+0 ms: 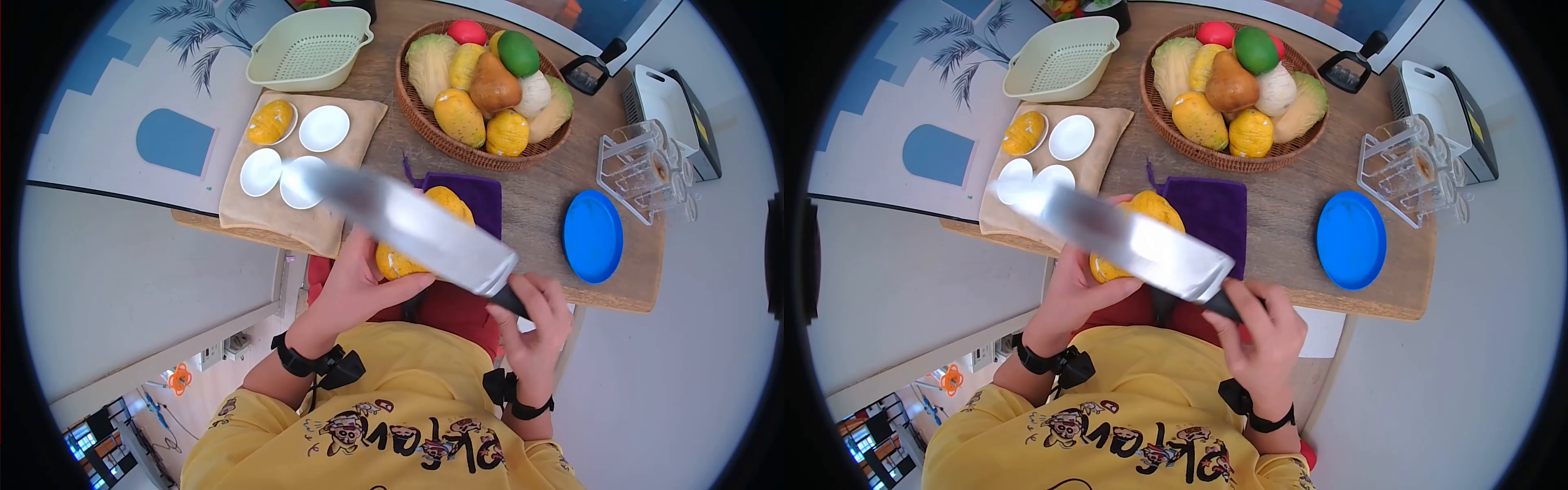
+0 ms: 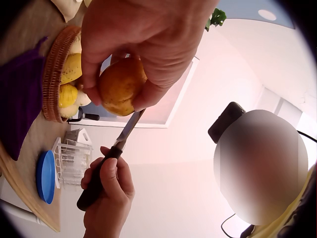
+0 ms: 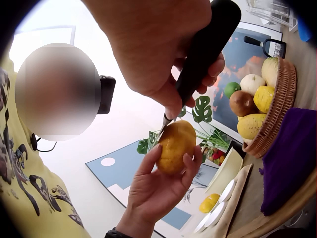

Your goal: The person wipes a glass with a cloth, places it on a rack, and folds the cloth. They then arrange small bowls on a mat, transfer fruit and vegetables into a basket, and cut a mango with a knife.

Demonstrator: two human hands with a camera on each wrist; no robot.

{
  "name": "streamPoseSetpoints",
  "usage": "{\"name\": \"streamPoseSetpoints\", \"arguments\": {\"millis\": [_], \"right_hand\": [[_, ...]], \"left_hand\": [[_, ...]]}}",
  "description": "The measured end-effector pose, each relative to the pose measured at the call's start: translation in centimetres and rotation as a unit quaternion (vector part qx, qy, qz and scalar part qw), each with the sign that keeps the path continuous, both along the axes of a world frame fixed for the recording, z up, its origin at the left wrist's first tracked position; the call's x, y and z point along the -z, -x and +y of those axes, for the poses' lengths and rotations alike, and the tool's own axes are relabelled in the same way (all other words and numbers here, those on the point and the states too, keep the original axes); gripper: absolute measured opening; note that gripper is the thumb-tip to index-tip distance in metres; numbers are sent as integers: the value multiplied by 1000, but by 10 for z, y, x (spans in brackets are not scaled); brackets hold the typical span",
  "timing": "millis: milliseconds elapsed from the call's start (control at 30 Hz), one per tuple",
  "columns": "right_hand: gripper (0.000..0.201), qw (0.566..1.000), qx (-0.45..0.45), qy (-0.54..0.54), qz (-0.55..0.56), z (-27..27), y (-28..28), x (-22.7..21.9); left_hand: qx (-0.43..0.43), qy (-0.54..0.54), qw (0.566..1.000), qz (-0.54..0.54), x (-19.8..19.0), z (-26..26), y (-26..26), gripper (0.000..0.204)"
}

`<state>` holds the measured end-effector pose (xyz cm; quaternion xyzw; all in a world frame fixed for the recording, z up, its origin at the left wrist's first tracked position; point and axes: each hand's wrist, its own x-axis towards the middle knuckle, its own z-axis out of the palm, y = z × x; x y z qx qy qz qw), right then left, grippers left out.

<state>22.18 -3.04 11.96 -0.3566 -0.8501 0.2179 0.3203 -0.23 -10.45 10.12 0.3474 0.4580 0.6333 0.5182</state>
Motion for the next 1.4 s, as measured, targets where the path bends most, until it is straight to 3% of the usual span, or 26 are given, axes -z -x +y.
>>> {"name": "streamPoseSetpoints", "arguments": {"millis": [133, 200, 300, 600, 700, 733, 800, 900, 1000, 1100, 1200, 1267, 1333, 1400], "right_hand": [[35, 998, 47, 16, 26, 5, -1, 2], [37, 999, 32, 4, 12, 4, -1, -3], [39, 999, -45, 23, 0, -4, 3, -8], [37, 998, 51, 15, 30, 5, 0, 1], [37, 999, -41, 11, -6, 1, 1, -8], [37, 999, -40, 11, -6, 0, 1, -8], [38, 998, -58, 18, -3, -2, 2, -6], [36, 1000, -1, 18, 15, 4, 1, 0], [36, 997, 54, 37, 30, 7, -1, 1], [35, 1000, -4, 26, 12, 5, -3, -5], [35, 996, -74, 38, 11, -1, -1, -10], [35, 997, -68, 39, 5, -2, -1, -9], [35, 1000, -2, 24, 20, 3, 0, -3], [36, 999, 25, 36, 31, 6, -1, 0]], "left_hand": [[5, -31, 999, 34, 2, -1, 2, 84], [-12, 15, 1000, -20, 1, -3, -2, 82], [41, -39, 994, 97, 5, 3, 6, 79], [45, 33, 998, 13, -5, -3, 0, 82], [64, -68, 992, 79, 3, 1, 5, 81], [76, -19, 997, -8, -2, -3, 4, 83], [76, -57, 995, 26, -3, 0, 5, 84], [54, -21, 998, -36, 2, -7, -1, 83], [51, -52, 997, -13, -5, 1, -1, 82], [70, -27, 997, 6, -1, -2, 1, 84], [64, -59, 990, 114, 4, 4, 7, 86], [56, -51, 992, 97, 2, 3, 3, 91], [25, 4, 999, -32, 2, -2, -1, 93], [30, -12, 999, 4, -2, -1, 2, 88]]}}
